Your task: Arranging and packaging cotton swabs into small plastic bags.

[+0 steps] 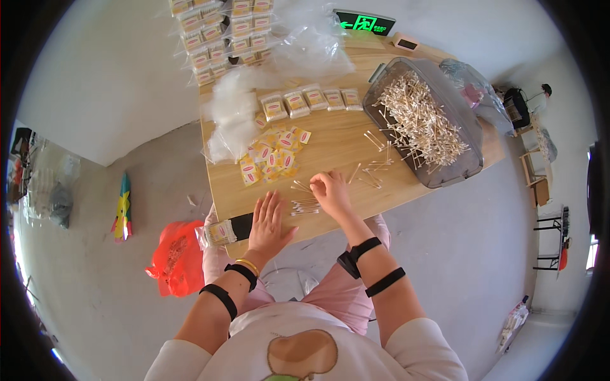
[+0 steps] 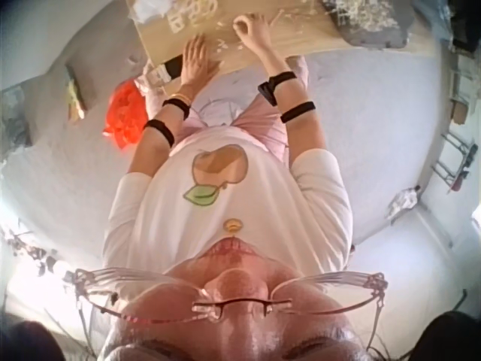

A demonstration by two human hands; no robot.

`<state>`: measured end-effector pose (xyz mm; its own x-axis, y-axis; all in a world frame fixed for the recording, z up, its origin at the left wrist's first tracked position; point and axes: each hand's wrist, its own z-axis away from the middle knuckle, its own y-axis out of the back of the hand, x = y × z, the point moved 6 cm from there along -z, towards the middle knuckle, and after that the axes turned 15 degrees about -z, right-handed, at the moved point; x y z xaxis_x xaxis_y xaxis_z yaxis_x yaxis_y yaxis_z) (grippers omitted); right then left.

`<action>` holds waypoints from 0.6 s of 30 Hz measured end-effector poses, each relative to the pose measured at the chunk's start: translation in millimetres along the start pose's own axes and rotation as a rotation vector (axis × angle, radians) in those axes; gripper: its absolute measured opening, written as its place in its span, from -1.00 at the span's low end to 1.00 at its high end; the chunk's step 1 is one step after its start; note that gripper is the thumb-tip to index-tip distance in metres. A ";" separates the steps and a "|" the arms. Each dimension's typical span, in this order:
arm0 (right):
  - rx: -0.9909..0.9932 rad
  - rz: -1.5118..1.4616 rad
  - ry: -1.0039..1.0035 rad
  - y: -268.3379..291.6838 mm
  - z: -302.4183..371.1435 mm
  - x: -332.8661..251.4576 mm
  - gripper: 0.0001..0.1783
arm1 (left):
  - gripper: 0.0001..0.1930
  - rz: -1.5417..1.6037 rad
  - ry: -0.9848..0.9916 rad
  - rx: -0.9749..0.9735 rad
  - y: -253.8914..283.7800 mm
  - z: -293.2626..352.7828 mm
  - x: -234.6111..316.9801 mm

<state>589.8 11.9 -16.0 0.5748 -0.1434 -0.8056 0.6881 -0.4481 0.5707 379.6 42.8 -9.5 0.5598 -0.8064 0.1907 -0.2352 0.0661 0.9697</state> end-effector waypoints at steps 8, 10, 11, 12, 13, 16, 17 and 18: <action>-0.072 0.037 0.070 2.0 13.7 -9.6 -0.72 | -0.12 -0.014 -0.098 -0.052 3.0 -12.0 13.5; -0.049 -0.074 0.102 5.4 18.1 -2.6 -0.75 | -0.14 -0.147 -0.177 -0.080 2.7 -22.8 23.1; 0.004 -0.114 0.067 11.3 20.6 1.9 -0.77 | -0.14 -0.214 -0.216 -0.095 2.2 -27.9 27.5; 0.054 -0.154 0.034 18.5 22.0 1.8 -0.79 | -0.15 -0.250 -0.224 -0.100 -0.3 -33.0 27.8; 0.110 -0.189 0.002 27.4 24.2 5.0 -0.80 | -0.15 -0.285 -0.237 -0.100 -5.0 -40.4 29.3; 0.205 -0.165 -0.071 45.1 40.9 13.2 -0.80 | -0.14 -0.278 -0.283 -0.159 -14.6 -43.1 32.1; 0.226 -0.165 -0.061 48.1 47.0 13.5 -0.80 | -0.13 -0.259 -0.298 -0.189 -17.3 -41.6 33.0; 0.250 -0.166 -0.054 50.9 53.9 11.9 -0.79 | -0.12 -0.313 -0.316 -0.209 -16.9 -38.8 35.6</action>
<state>607.9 -60.2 -5.1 0.4347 -0.0938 -0.8957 0.6364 -0.6718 0.3792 434.3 35.8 -13.1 0.3020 -0.9431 -0.1392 0.0887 -0.1176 0.9891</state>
